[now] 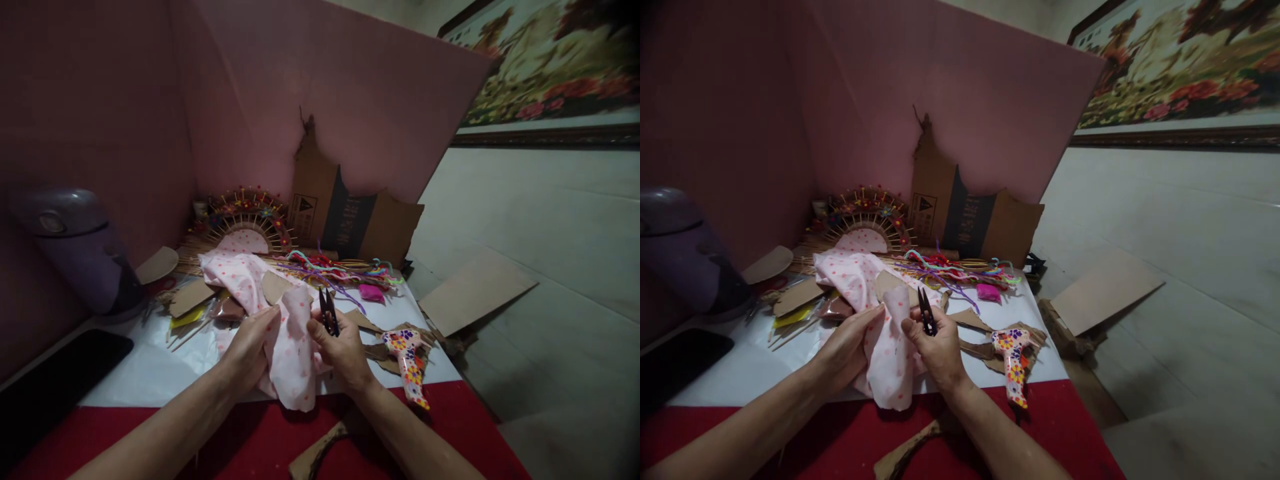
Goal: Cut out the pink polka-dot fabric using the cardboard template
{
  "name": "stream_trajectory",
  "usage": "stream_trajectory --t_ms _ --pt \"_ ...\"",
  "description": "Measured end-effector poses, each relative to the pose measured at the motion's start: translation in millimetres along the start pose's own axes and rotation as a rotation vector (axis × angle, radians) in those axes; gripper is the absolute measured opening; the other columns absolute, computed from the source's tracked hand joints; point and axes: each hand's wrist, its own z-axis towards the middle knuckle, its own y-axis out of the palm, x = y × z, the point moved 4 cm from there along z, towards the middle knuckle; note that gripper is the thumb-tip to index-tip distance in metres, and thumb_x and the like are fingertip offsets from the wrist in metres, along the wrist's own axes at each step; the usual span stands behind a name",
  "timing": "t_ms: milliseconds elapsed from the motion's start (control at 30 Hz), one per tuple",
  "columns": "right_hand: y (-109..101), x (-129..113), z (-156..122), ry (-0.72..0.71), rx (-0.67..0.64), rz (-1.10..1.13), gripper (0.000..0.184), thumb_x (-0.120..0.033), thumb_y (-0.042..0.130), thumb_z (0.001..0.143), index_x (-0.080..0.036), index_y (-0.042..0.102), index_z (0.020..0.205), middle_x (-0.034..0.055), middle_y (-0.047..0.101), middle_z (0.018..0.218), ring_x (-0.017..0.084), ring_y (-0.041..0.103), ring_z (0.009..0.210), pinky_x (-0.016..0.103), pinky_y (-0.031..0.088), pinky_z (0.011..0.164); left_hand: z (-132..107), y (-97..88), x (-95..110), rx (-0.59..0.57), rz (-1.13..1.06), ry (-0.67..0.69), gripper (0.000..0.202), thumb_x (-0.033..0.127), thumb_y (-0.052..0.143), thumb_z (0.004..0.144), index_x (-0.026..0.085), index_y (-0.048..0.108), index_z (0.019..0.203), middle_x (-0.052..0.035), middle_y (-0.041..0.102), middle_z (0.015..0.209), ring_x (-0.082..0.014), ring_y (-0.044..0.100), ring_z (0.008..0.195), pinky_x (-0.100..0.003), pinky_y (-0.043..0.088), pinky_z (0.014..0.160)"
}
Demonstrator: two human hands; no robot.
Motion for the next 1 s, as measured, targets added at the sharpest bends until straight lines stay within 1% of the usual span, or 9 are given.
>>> stream_trajectory --t_ms 100,167,300,467,567,633,800,933,1000 --pt "-0.1 -3.0 0.9 -0.075 0.020 -0.045 0.030 -0.041 0.075 0.064 -0.017 0.059 0.073 -0.0044 0.047 0.060 0.007 0.037 0.049 0.020 0.032 0.044 0.0 2.1 -1.5 -0.016 0.064 0.015 0.015 0.018 0.062 0.074 0.009 0.062 0.086 -0.0064 0.068 0.062 -0.0235 0.067 0.068 -0.030 0.050 0.061" --pt "-0.1 -1.5 1.9 -0.053 0.021 -0.018 0.031 -0.041 0.074 0.064 -0.017 0.058 0.071 -0.0047 0.046 0.059 0.008 0.038 0.048 0.020 0.033 0.044 -0.5 3.8 -2.1 -0.022 0.077 0.019 0.012 0.018 0.063 0.074 0.010 0.061 0.083 -0.0058 0.068 0.062 -0.0233 0.067 0.066 -0.029 0.050 0.059" --pt "-1.4 0.2 2.9 0.028 0.026 0.099 0.032 -0.040 0.076 0.063 -0.017 0.054 0.070 -0.0071 0.041 0.054 0.006 0.033 0.043 0.019 0.028 0.040 -5.1 7.5 3.1 -0.007 0.046 0.030 0.011 0.018 0.066 0.071 0.012 0.062 0.080 -0.0056 0.069 0.066 -0.0212 0.067 0.066 -0.027 0.050 0.060" --pt "-6.1 -6.1 5.2 0.027 -0.001 0.239 0.033 -0.039 0.075 0.065 -0.020 0.050 0.074 -0.0106 0.035 0.050 0.002 0.024 0.036 0.016 0.021 0.033 -9.6 11.6 9.4 -0.151 0.049 0.016 0.021 0.026 0.068 0.073 0.012 0.068 0.088 -0.0088 0.072 0.083 -0.0192 0.065 0.068 -0.026 0.050 0.061" --pt "-7.0 -7.9 6.3 0.040 -0.019 0.220 0.031 -0.038 0.074 0.066 -0.019 0.050 0.072 -0.0103 0.038 0.050 0.002 0.025 0.033 0.015 0.019 0.031 -8.3 7.7 4.5 -0.178 0.124 -0.029 0.022 0.023 0.071 0.068 0.010 0.070 0.085 -0.0089 0.071 0.073 -0.0179 0.064 0.059 -0.025 0.049 0.057" --pt "-7.2 -8.9 6.4 0.031 -0.010 0.203 0.030 -0.038 0.073 0.068 -0.019 0.050 0.072 -0.0101 0.039 0.050 0.001 0.025 0.032 0.015 0.020 0.030 -8.3 7.7 0.9 -0.229 0.133 -0.063 0.026 0.024 0.069 0.071 0.012 0.069 0.093 -0.0107 0.072 0.081 -0.0206 0.066 0.067 -0.028 0.051 0.060" --pt "-9.0 -8.4 8.0 -0.042 0.048 0.127 0.029 -0.037 0.074 0.068 -0.018 0.051 0.067 -0.0098 0.040 0.048 0.001 0.027 0.031 0.016 0.020 0.030 -10.3 9.0 1.9 -0.159 0.093 -0.049 0.015 0.020 0.069 0.071 0.011 0.068 0.083 -0.0097 0.071 0.077 -0.0171 0.064 0.060 -0.026 0.051 0.059" --pt "-12.0 -6.0 9.2 -0.069 0.092 0.061 0.030 -0.038 0.073 0.069 -0.018 0.050 0.067 -0.0098 0.039 0.047 0.002 0.026 0.031 0.017 0.019 0.030 -13.6 16.6 6.6 -0.214 -0.015 -0.034 0.020 0.028 0.060 0.079 0.011 0.068 0.086 -0.0117 0.071 0.080 -0.0198 0.065 0.066 -0.028 0.051 0.060" --pt "-13.4 -5.6 9.3 -0.078 0.111 0.026 0.031 -0.039 0.072 0.069 -0.018 0.050 0.067 -0.0096 0.039 0.047 0.002 0.026 0.032 0.018 0.019 0.030 -13.8 17.0 8.1 -0.228 -0.012 -0.029 0.025 0.034 0.060 0.080 0.010 0.067 0.080 -0.0102 0.069 0.071 -0.0168 0.062 0.056 -0.024 0.047 0.050"
